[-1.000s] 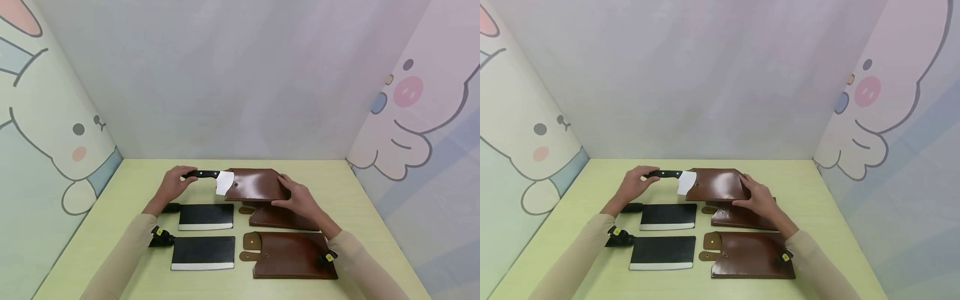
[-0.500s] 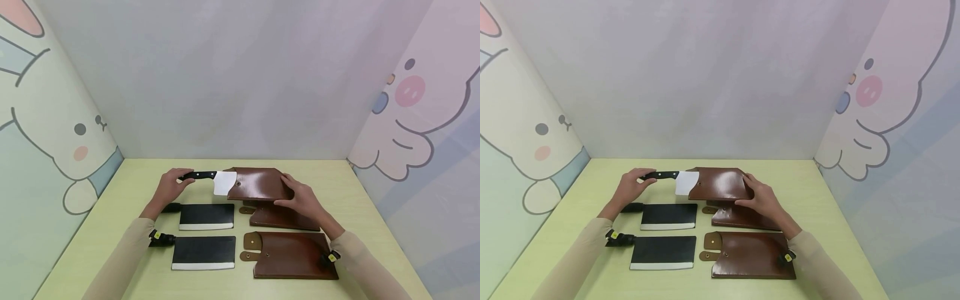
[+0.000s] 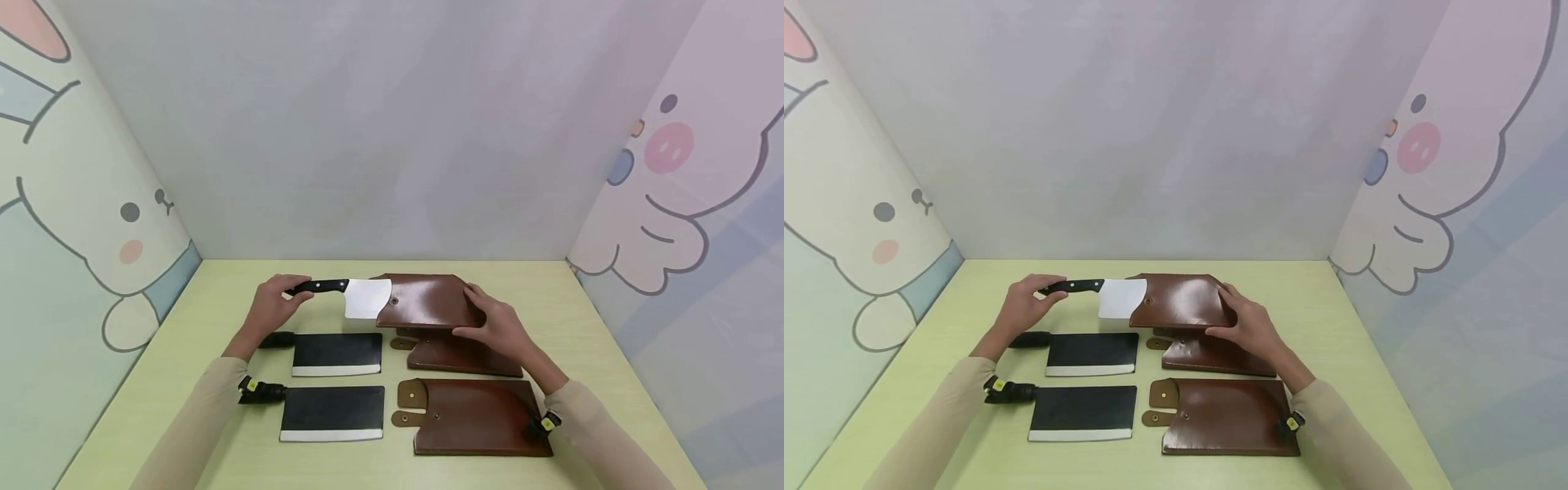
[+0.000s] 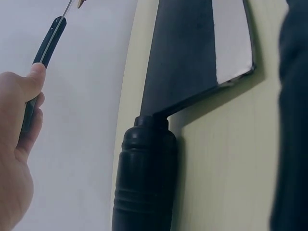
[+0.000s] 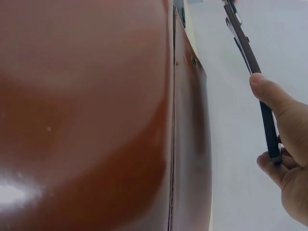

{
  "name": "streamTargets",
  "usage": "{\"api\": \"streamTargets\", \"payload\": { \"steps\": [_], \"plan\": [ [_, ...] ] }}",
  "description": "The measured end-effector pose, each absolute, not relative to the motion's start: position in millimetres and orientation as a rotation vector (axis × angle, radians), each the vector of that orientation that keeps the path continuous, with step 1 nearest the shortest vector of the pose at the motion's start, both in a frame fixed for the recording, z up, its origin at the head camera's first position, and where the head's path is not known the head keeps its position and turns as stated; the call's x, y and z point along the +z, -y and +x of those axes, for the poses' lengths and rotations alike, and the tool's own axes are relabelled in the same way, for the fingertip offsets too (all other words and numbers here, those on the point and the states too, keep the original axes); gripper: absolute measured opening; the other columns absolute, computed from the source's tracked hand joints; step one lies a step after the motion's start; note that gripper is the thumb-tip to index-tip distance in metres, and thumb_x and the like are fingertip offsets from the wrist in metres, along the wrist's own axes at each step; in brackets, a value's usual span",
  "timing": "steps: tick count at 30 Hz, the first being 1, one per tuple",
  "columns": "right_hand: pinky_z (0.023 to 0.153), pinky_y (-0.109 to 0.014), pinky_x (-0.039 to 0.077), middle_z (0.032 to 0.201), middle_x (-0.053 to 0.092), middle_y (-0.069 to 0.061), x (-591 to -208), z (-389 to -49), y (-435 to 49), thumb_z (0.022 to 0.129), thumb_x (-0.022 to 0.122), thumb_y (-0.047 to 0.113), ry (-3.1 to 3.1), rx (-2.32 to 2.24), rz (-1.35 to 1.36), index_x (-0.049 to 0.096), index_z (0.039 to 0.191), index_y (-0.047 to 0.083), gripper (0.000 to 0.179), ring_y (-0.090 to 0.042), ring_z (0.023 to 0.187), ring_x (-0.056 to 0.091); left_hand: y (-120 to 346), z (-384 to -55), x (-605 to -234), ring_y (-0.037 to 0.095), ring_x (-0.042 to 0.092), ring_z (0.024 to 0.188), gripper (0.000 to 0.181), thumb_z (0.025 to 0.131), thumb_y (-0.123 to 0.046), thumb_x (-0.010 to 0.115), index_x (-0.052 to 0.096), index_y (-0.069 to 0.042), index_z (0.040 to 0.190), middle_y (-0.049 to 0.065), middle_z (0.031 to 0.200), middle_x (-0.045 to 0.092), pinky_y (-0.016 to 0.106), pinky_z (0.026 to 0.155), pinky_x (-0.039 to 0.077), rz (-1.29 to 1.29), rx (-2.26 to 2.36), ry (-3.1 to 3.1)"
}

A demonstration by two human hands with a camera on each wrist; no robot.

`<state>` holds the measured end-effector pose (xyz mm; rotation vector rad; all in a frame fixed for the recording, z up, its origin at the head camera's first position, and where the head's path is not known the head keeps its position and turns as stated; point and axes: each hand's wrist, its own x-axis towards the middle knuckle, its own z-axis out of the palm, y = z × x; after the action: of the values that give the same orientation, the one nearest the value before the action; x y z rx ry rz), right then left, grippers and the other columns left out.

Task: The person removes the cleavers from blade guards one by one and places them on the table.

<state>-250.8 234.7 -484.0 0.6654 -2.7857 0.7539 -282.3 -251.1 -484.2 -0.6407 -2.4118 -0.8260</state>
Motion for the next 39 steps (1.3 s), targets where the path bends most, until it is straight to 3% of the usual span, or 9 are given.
{"api": "streamTargets", "payload": {
  "steps": [29, 39],
  "plan": [
    [0.104, -0.059, 0.048, 0.159, 0.04, -0.021, -472.0, -255.8, -251.7, 0.078, 0.088, 0.049, 2.789, 0.763, 0.62, 0.042, 0.155, 0.002, 0.102, -0.044, 0.139, 0.047, 273.7, -282.4, -471.8, 0.036, 0.068, 0.095, 0.036, 0.085, -0.009, 0.083, 0.074, 0.002, 0.118, 0.02, 0.11, 0.074, 0.051, 0.073, 0.058, -0.577, -0.764, 2.408],
    [0.104, -0.06, 0.048, 0.16, 0.04, -0.02, -475.5, -258.7, -264.1, 0.078, 0.085, 0.054, 2.795, 0.774, 0.611, 0.041, 0.156, 0.003, 0.103, -0.044, 0.14, 0.046, 280.7, -283.7, -466.7, 0.037, 0.068, 0.094, 0.036, 0.086, -0.007, 0.082, 0.073, 0.003, 0.119, 0.021, 0.111, 0.074, 0.053, 0.073, 0.057, -0.564, -0.746, 2.426]
  ]
}}
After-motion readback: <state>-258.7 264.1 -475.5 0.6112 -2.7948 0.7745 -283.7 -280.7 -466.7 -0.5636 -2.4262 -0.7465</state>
